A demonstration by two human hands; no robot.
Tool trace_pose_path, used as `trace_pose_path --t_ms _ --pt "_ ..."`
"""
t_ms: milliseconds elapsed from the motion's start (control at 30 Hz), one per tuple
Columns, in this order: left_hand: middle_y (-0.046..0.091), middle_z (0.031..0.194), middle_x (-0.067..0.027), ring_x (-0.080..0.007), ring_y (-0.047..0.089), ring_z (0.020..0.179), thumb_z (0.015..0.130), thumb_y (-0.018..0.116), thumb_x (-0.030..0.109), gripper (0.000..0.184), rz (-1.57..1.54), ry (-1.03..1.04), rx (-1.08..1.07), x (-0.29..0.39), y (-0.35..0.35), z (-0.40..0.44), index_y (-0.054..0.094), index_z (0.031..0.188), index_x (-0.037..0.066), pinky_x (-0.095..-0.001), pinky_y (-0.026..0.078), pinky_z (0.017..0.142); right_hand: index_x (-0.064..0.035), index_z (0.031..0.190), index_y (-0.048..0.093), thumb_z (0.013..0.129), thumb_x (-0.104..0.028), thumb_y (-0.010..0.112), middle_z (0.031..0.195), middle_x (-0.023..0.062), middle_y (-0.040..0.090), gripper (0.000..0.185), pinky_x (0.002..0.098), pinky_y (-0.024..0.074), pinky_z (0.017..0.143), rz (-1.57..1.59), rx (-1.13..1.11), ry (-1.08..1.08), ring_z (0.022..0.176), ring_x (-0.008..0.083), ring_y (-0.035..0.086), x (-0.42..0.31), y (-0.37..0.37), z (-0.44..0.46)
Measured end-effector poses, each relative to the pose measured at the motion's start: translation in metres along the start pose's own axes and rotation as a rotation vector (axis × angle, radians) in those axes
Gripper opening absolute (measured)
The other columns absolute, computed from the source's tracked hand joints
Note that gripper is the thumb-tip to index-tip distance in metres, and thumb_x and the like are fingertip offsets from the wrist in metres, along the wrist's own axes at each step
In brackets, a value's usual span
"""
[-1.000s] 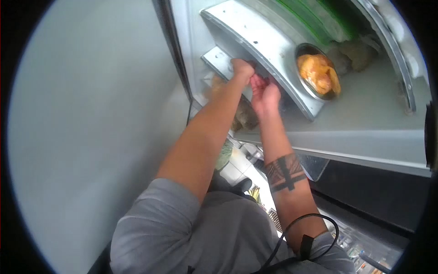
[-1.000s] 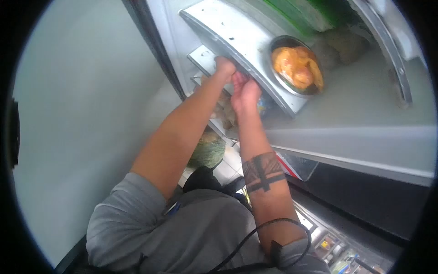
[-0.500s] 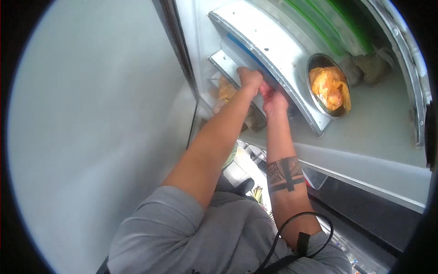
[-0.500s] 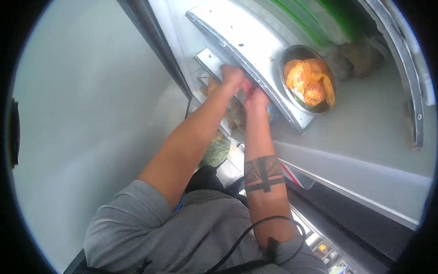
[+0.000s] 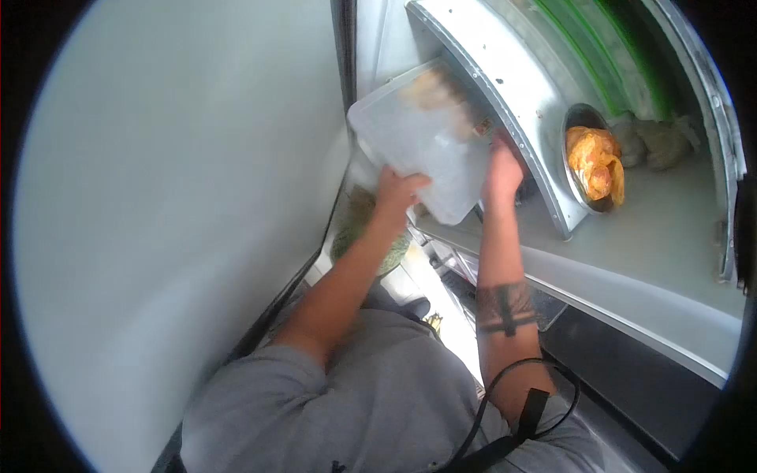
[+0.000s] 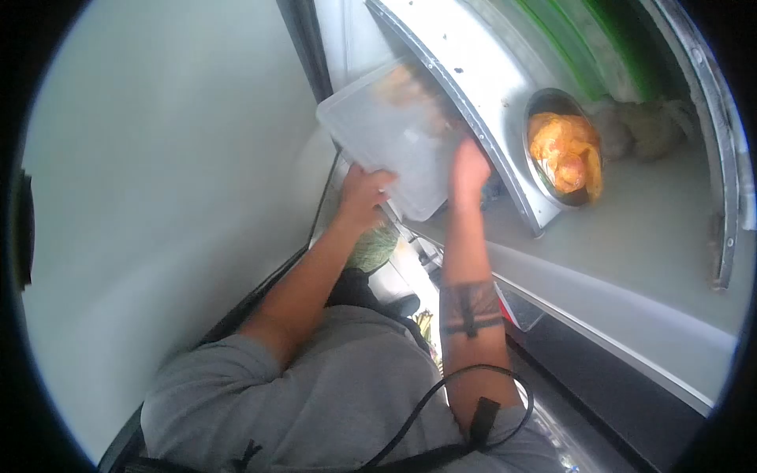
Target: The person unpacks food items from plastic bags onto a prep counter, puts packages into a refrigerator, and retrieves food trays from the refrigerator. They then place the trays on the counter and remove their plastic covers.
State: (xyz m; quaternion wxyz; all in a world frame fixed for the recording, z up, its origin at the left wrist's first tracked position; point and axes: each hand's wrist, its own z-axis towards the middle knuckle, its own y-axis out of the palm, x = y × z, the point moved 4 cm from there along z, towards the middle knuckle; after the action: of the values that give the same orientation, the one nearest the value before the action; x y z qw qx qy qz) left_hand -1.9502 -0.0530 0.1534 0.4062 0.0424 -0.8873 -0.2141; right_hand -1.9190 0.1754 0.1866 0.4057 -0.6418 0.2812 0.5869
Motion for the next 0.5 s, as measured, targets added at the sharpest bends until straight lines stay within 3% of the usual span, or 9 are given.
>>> trace_pose_path --t_ms 33,67,133,200,267,333,367,433,500 --pt "0.054 0.13 -0.0144 -0.0301 0.058 0.118 0.081 0.068 0.003 0.062 -0.034 -0.154 -0.051 -0.005 -0.013 -0.004 0.042 0.137 -0.002 -0.0443 0.05 0.097 -0.0013 0.115 0.065 0.094 -0.022 0.071 0.119 0.0099 0.063 0.03 0.0363 0.0513 0.091 -0.23 -0.02 -0.078 0.103 0.023 0.063 0.0 -0.005 -0.017" --pt "0.054 0.13 -0.0144 -0.0301 0.058 0.118 0.081 0.068 0.003 0.062 -0.035 -0.159 -0.051 -0.011 -0.031 -0.007 0.042 0.137 -0.002 -0.0443 0.05 0.097 0.0003 0.112 0.067 0.092 -0.02 0.073 0.117 0.0119 0.063 0.029 0.0373 0.0507 0.091 -0.32 -0.008 -0.035 0.103 0.0249 0.063 -0.004 -0.005 -0.046" --pt "0.057 0.13 -0.0135 -0.0297 0.057 0.121 0.08 0.069 0.007 0.062 -0.116 -0.113 -0.083 -0.025 -0.062 -0.014 0.045 0.136 0.002 -0.0435 0.049 0.1 0.0009 0.117 0.061 0.084 -0.017 0.077 0.115 0.0205 0.062 0.041 0.0451 0.0417 0.098 -0.547 -0.098 -0.271 0.112 0.038 0.056 -0.012 -0.016 -0.097" --pt "0.057 0.13 -0.0136 -0.0294 0.057 0.122 0.08 0.067 0.005 0.062 -0.22 -0.096 -0.146 -0.027 -0.081 -0.037 0.046 0.138 0.003 -0.0446 0.048 0.102 0.0045 0.113 0.058 0.083 -0.02 0.082 0.107 0.0201 0.06 0.046 0.039 0.0473 0.091 -0.774 -0.127 -0.39 0.108 0.0317 0.057 -0.033 -0.027 -0.145" --pt "0.057 0.131 -0.0139 -0.0293 0.057 0.123 0.081 0.065 0.003 0.062 -0.284 -0.093 -0.219 -0.027 -0.096 -0.06 0.045 0.14 0.003 -0.0459 0.047 0.104 0.0026 0.12 0.052 0.081 -0.021 0.084 0.11 0.019 0.059 0.056 0.0388 0.0458 0.09 -0.809 -0.121 -0.342 0.11 0.0281 0.055 -0.021 -0.043 -0.181" --pt "0.056 0.134 -0.0148 -0.03 0.056 0.125 0.083 0.061 -0.002 0.063 -0.361 -0.244 -0.259 -0.039 -0.109 -0.068 0.042 0.143 -0.001 -0.0462 0.046 0.107 0.0043 0.127 0.046 0.08 -0.016 0.082 0.119 0.0186 0.054 0.063 0.0429 0.0442 0.097 -0.579 -0.203 0.133 0.115 0.0316 0.054 -0.01 -0.051 -0.197" --pt "0.056 0.136 -0.0161 -0.0304 0.056 0.127 0.085 0.062 0.0 0.06 -0.383 -0.288 -0.305 -0.048 -0.116 -0.064 0.042 0.142 -0.005 -0.0457 0.046 0.108 0.0043 0.127 0.046 0.08 -0.016 0.082 0.119 0.0186 0.054 0.063 0.0429 0.0442 0.097 -0.561 -0.153 0.118 0.115 0.0316 0.054 0.001 -0.053 -0.199" --pt "0.054 0.139 -0.0166 -0.0314 0.056 0.126 0.088 0.062 0.0 0.06 -0.337 -0.294 -0.419 -0.081 -0.143 -0.072 0.041 0.144 -0.003 -0.0476 0.045 0.11 0.0034 0.139 0.039 0.079 -0.007 0.081 0.132 0.0168 0.053 0.074 0.0419 0.0441 0.105 0.371 -0.487 0.59 0.125 0.0289 0.053 0.042 -0.043 -0.221" --pt "0.054 0.139 -0.0185 -0.0321 0.056 0.128 0.093 0.06 0.0 0.058 -0.32 -0.388 -0.47 -0.08 -0.151 -0.099 0.038 0.147 0.0 -0.0488 0.049 0.107 -0.0003 0.148 0.032 0.075 0.003 0.077 0.141 0.0159 0.05 0.086 0.0407 0.043 0.11 0.538 -0.506 0.671 0.131 0.0292 0.052 0.023 -0.053 -0.241"
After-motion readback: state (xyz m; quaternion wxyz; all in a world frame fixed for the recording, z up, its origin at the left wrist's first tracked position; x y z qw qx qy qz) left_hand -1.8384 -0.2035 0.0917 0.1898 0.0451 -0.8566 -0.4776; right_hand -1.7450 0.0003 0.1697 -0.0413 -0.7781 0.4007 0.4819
